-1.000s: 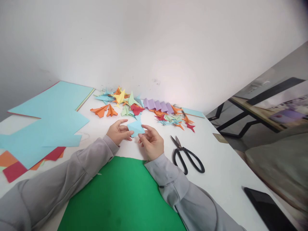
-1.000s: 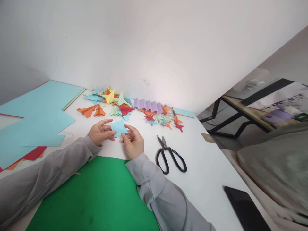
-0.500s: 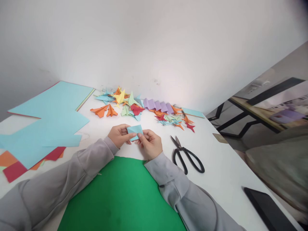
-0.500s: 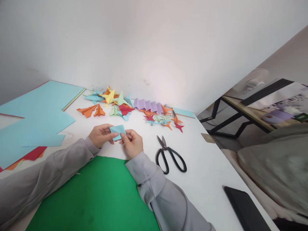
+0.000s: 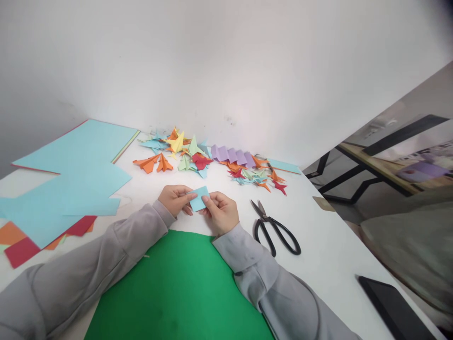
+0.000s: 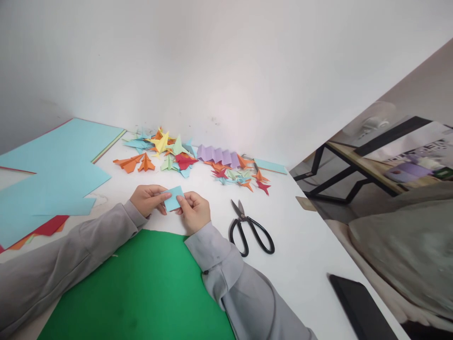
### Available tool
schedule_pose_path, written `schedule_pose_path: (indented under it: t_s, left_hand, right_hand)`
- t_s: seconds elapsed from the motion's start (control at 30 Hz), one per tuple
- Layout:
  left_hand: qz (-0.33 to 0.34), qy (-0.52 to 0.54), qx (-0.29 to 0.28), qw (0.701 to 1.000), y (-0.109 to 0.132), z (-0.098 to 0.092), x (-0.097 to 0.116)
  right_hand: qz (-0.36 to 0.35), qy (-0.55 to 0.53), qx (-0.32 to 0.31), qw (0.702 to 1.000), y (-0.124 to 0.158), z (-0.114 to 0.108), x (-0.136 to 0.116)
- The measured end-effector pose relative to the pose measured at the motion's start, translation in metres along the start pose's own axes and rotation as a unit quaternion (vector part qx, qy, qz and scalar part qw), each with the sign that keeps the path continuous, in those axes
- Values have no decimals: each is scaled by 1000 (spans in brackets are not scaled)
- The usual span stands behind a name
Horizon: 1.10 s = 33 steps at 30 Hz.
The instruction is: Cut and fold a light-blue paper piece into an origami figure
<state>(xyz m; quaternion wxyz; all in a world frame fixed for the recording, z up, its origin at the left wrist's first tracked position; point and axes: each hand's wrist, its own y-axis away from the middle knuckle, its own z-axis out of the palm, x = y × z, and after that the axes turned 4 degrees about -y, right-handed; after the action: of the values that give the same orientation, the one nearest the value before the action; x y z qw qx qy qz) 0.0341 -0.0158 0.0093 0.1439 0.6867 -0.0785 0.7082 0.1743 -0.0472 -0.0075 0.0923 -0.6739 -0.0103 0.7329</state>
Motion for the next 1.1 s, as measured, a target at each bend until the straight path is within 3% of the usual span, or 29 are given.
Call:
schedule_pose_path:
  t_s: [0.23,0.33,0.53,0.93,1.1]
  left_hand:
    - [50,-44,33,997,2,1,0]
    - [86,-70,10,994,2,1,-1]
    - [163,-112,23,980,1,1,1]
    - [165,-69,2,984,-2,-2,1]
    - [133,-53,31,989,-2,-3,4]
  right_hand:
    - [-5,28,-55,998,5,3,-9]
    - [-11,53,-58,997,7,3,-10]
    - [-65,136,-83,985,11,3,-8]
    - [-20,92,-76,993,10,4,-7]
    - [13,19,-48,999,6,4,-6]
